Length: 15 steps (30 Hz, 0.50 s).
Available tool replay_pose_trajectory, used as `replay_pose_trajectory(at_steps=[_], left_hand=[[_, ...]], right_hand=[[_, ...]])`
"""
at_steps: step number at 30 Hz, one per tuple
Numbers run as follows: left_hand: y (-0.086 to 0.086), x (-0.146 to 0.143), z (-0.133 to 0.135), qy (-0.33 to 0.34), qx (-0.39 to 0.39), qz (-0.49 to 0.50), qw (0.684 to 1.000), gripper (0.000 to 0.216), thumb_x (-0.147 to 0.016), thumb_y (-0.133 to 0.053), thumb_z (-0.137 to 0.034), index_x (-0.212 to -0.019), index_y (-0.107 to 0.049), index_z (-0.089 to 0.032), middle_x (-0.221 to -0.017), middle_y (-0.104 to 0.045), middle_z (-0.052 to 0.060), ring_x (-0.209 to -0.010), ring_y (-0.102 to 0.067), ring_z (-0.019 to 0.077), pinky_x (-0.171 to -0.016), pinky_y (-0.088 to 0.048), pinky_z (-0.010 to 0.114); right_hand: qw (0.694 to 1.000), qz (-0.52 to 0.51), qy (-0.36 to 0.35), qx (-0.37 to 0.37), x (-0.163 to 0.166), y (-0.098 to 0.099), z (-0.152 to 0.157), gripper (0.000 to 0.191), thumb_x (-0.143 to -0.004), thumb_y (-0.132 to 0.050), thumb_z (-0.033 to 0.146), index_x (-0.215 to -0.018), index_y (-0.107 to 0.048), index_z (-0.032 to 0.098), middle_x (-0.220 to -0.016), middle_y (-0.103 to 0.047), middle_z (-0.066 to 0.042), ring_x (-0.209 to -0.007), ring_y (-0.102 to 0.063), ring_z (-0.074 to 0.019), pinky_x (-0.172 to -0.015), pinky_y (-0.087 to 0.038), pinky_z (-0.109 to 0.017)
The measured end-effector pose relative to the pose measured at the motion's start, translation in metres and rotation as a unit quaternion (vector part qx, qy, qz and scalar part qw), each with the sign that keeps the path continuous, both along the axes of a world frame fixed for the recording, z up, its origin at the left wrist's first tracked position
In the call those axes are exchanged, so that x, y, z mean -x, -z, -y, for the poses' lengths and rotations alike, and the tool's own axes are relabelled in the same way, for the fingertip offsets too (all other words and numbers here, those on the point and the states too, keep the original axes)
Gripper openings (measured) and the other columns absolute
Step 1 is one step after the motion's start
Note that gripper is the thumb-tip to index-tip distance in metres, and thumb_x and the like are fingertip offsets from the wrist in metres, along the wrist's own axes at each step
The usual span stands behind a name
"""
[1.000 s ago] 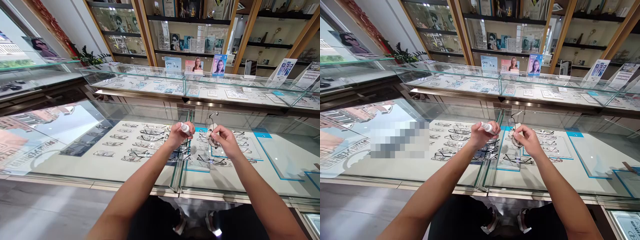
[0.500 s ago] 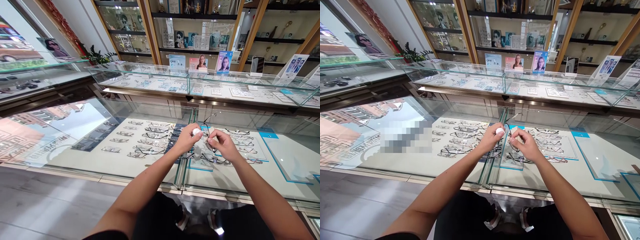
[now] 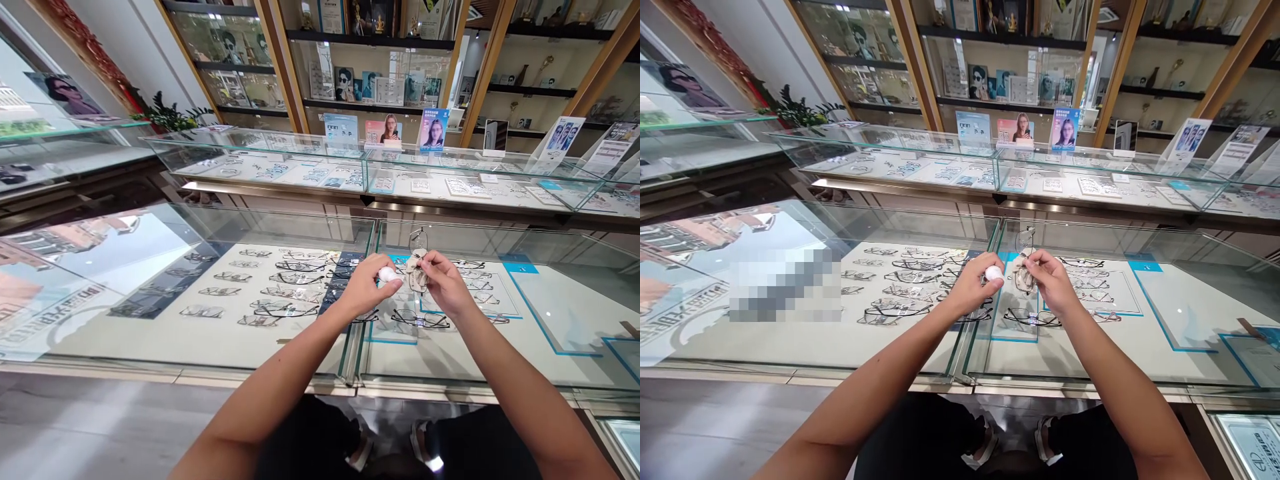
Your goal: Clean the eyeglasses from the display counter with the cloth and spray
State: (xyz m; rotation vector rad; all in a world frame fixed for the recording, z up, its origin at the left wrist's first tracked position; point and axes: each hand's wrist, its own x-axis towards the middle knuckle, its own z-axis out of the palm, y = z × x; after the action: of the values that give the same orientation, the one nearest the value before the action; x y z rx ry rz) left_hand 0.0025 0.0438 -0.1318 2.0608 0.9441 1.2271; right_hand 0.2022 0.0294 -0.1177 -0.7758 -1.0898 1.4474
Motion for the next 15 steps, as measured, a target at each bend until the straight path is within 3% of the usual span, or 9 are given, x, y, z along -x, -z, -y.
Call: replay_pose_trajectory(at_steps=[10, 15], left_hand=[[0.0033, -0.0016, 0.0021, -0.005, -0.006, -0.054, 0.998, 0.037, -0.081, -0.069, -0.057, -0.078, -0.057, -0.022, -0.079, -0.060, 0.004, -0.080, -0.048, 0.0233, -0.075, -0.034, 0.034], [0.0003, 0.0007, 0.0026, 0.008, 0.007, -0.026, 1.000, 0.043, -0.081, -0.065, -0.065, -0.076, -0.059, -0.022, -0.077, -0.059, 0.003, -0.077, -0.047, 0.0223, -0.074, -0.033, 0.034]], right_hand=[[0.999, 0.022, -0.009, -0.030, 0.0046, 0.0026, 0.0019, 0.048, -0.066, -0.093, 0.058, -0.075, -0.063, 0.022, -0.077, -0.062, 0.001, -0.065, -0.047, -0.0112, -0.057, -0.037, -0.025], [1.000, 0.016, -0.014, -0.022, 0.0042, 0.0026, 0.0024, 0.046, -0.066, -0.093, 0.057, -0.076, -0.063, 0.023, -0.079, -0.064, 0.001, -0.064, -0.048, -0.0110, -0.056, -0.039, -0.024]])
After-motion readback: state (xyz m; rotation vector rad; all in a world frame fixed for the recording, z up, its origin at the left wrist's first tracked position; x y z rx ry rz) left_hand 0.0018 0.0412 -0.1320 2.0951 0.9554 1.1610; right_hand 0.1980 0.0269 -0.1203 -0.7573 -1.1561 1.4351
